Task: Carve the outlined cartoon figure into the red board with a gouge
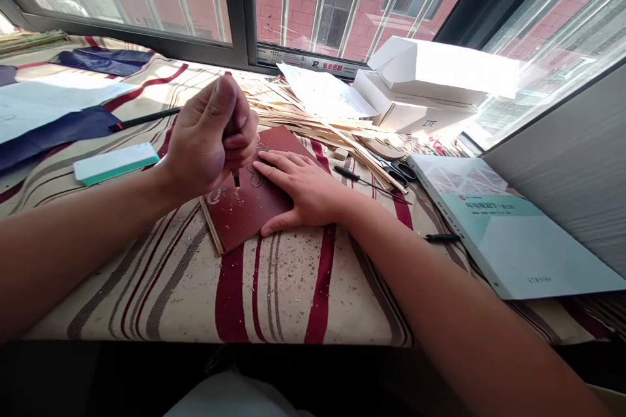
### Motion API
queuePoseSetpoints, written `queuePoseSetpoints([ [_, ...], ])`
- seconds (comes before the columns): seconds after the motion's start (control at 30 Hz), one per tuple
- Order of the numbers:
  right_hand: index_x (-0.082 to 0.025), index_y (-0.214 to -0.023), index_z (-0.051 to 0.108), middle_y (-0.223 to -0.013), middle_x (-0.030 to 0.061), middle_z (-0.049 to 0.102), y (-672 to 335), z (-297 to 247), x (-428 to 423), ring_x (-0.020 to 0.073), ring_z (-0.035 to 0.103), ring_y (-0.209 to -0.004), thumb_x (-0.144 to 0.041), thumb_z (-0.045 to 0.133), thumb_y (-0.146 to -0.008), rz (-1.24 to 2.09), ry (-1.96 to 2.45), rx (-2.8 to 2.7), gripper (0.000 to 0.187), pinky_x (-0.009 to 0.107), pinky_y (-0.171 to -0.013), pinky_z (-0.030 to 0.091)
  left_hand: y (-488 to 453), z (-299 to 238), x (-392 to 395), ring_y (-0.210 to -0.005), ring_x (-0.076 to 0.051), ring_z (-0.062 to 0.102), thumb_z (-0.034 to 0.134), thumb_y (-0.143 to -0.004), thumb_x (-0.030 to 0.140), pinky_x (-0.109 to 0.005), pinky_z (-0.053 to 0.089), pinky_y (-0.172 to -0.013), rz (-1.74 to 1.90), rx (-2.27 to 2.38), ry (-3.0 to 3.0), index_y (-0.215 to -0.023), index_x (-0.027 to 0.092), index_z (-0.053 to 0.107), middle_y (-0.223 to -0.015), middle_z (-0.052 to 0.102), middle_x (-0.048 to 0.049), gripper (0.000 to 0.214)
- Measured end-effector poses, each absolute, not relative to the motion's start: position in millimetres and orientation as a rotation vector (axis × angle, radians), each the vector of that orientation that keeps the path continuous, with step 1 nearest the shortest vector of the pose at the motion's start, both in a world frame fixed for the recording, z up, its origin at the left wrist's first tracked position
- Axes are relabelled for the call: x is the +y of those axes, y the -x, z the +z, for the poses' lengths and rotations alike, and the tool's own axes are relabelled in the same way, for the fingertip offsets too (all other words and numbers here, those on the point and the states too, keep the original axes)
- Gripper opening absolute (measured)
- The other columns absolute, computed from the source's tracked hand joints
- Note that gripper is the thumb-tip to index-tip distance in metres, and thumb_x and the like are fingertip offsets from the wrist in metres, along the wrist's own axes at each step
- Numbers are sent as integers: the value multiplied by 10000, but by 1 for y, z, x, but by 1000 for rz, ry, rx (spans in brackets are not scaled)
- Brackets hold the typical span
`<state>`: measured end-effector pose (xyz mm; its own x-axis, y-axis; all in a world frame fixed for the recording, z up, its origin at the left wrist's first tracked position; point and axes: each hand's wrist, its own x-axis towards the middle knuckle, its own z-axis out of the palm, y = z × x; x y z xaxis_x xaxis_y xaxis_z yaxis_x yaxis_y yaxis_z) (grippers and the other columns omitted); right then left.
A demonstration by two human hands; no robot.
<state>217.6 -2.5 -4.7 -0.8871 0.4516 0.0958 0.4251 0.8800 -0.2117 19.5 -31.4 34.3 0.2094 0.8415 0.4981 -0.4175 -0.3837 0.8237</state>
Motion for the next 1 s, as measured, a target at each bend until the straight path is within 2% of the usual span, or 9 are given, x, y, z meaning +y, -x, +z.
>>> queuePoseSetpoints([
  [0.1,-91,-1680,378,-1739,267,338,-218,-6,-2,481,314,-1611,-834,700,-808,276,663,-2890,1190,701,-1299,277,-23,30,-29,-414,-48,270,519,-1090,306,-197,224,-395,1425,474,-1428,-684,216,447,-537,360,67,421],
  [0.23,-124,-1683,379,-1748,248,329,-218,-6,-2,476,314,-1612,-828,693,-821,278,652,-2891,1156,709,-1294,280,-23,28,-25,-425,-58,289,634,-1038,382,-231,239,-409,1436,525,-1454,-675,217,454,-555,375,59,438],
  [0.47,-107,-1675,393,-1732,266,346,-218,-7,-3,486,317,-1606,-818,730,-797,280,657,-2875,1179,699,-1298,279,-27,33,-28,-456,-65,289,628,-1050,349,-231,255,-429,1416,608,-1405,-654,210,464,-556,380,45,450],
  [0.57,-144,-1666,417,-1726,240,368,-217,-6,-3,474,342,-1596,-833,713,-799,277,631,-2869,1146,687,-1291,311,-30,34,-29,-456,-67,270,666,-1033,354,-236,223,-419,1394,650,-1357,-646,210,475,-559,372,42,455],
  [0.77,-157,-1666,415,-1737,226,356,-218,-6,-1,470,322,-1609,-834,699,-813,278,642,-2876,1125,691,-1294,299,-31,35,-28,-423,-59,271,541,-1088,286,-217,234,-418,1386,690,-1366,-645,207,462,-537,373,51,457],
  [0.87,-149,-1656,428,-1726,235,373,-218,-6,-1,463,333,-1604,-818,721,-807,288,627,-2876,1120,688,-1294,299,-34,36,-27,-427,-54,277,562,-1082,264,-211,212,-409,1396,706,-1371,-637,203,460,-531,368,55,461],
  [1.0,-89,-1640,440,-1705,268,393,-217,-6,-1,470,353,-1589,-835,703,-809,271,634,-2880,1147,679,-1293,304,-38,38,-22,-397,-38,254,506,-1112,258,-189,204,-379,1353,748,-1320,-615,200,436,-487,351,63,505],
])
